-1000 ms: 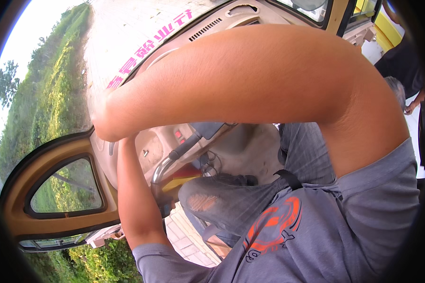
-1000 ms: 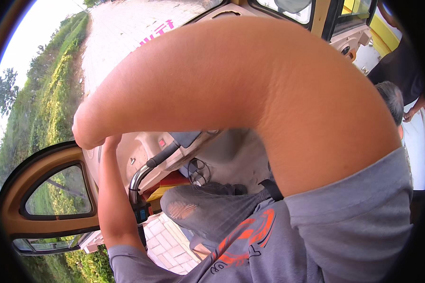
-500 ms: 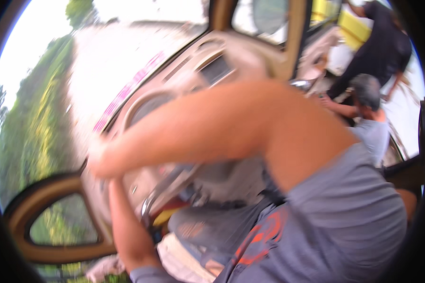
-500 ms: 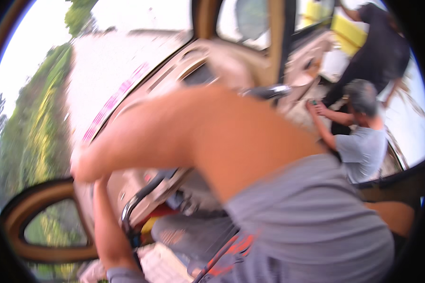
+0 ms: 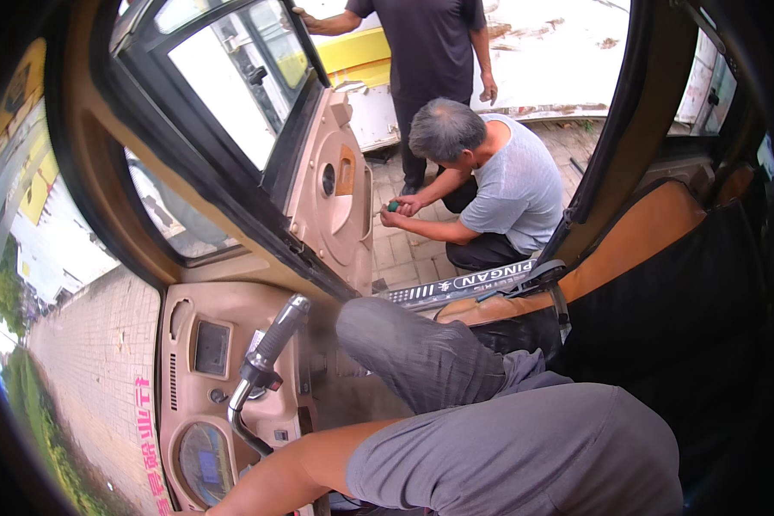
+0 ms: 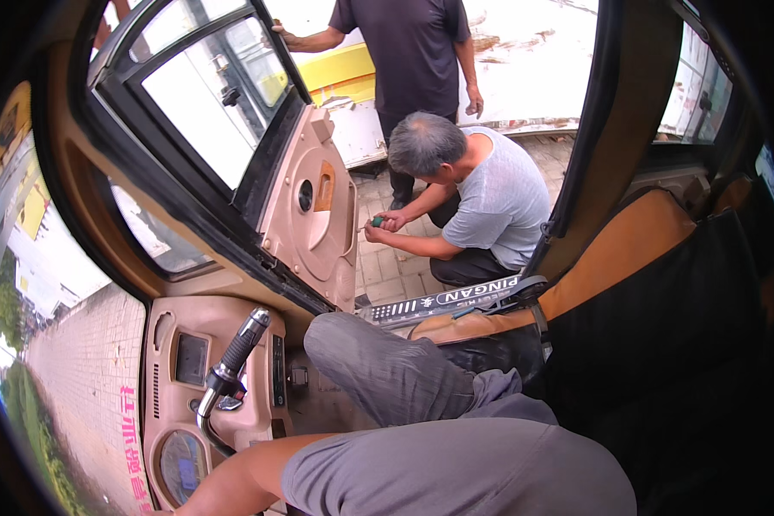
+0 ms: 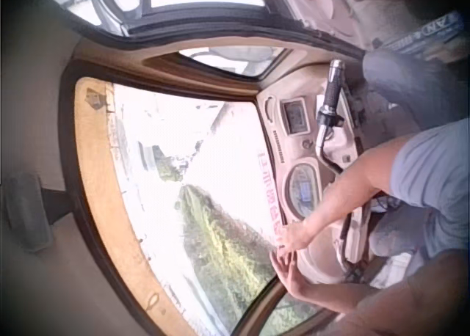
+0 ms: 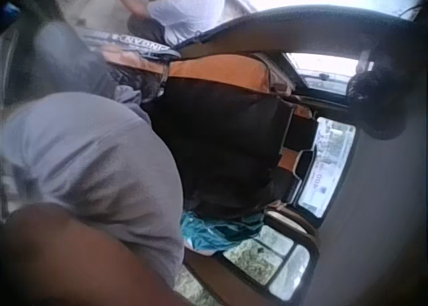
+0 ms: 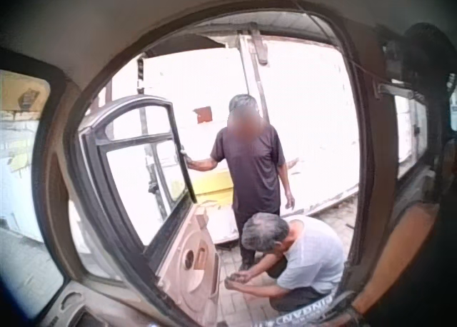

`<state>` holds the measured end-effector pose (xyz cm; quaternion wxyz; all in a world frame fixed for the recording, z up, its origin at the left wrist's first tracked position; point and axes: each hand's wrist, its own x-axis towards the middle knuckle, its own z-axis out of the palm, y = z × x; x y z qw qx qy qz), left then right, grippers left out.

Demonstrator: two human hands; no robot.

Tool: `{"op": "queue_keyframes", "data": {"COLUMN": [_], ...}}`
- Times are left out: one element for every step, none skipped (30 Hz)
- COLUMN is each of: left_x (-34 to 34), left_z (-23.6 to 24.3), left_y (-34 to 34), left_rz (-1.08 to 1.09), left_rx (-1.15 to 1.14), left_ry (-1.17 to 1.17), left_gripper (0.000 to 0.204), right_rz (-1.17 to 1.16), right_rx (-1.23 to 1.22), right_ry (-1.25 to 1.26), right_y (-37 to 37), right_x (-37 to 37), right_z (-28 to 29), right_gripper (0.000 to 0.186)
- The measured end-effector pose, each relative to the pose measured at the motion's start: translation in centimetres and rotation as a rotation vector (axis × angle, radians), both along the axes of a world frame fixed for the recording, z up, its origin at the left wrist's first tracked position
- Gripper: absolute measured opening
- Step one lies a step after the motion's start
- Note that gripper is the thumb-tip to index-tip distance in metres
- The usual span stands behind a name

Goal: The person uses a screwdriver to remove screws from the vehicle door panel and dashboard, detaches the door panel, and then removes the dashboard cover to access internal wiring.

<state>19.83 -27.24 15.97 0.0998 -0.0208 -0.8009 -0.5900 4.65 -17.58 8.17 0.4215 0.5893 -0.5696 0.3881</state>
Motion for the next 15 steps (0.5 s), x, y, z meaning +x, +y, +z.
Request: {"op": "queue_keyframes", "data": {"left_x": [0.1,-1.7,-5.5,-8.4,-9.3,-9.1,-8.1,-6.7,-5.3,-4.5,-4.5,-4.0,-3.0,-2.4,-3.2], "left_z": [0.2,-0.2,-2.1,-5.0,-6.7,-8.2,-8.7,-8.3,-8.0,-7.7,-7.5,-6.1,-4.5,-5.5,-7.3], "left_y": [2.9,5.1,8.6,9.2,9.3,8.5,6.9,4.9,2.8,1.7,1.7,5.3,8.5,5.0,1.9], "left_rz": [-0.002,0.09,0.126,0.051,0.109,0.157,0.22,0.355,0.409,0.482,0.543,0.461,0.396,0.48,0.543], "left_rx": [-0.058,-0.223,-0.359,-0.502,-0.641,-0.727,-0.826,-0.854,-1.018,-1.116,-1.2,-1.17,-1.15,-1.389,-1.606], "left_ry": [0.015,0.043,0.086,0.258,0.235,0.306,0.375,0.36,0.42,0.453,0.499,0.46,0.413,0.381,0.358], "left_gripper": [0.075,0.071,0.068,0.061,0.054,0.05,0.046,0.039,0.036,0.033,0.03,0.021,0.017,0.02,0.026], "right_rz": [0.022,-0.017,-0.115,-0.183,-0.149,-0.076,0.017,0.11,0.194,0.258,0.283,0.276,0.262,0.219,0.138], "right_rx": [-0.032,-0.058,-0.062,-0.08,-0.061,-0.055,-0.058,-0.057,-0.054,-0.049,-0.16,-0.225,-0.277,-0.321,-0.343], "right_ry": [-0.028,-0.064,-0.097,-0.13,-0.149,-0.171,-0.188,-0.198,-0.204,-0.208,-0.187,-0.217,-0.264,-0.318,-0.382], "right_y": [-1.3,-1.9,-0.2,1.7,2.7,2.7,2.5,2.9,4.0,6.0,9.2,12.9,16.7,22.1,28.0], "right_x": [-0.1,-1.6,-5.6,-8.5,-9.1,-8.0,-5.8,-3.7,-1.8,-0.7,0.0,0.3,1.2,2.0,2.2], "right_z": [-0.7,-1.6,-3.6,-4.8,-5.9,-6.4,-6.1,-5.7,-5.2,-4.6,-3.5,-2.9,-2.4,-1.6,-1.8], "right_gripper": [0.013,0.014,0.016,0.018,0.019,0.02,0.02,0.021,0.022,0.023,0.025,0.025,0.025,0.024,0.024]}}
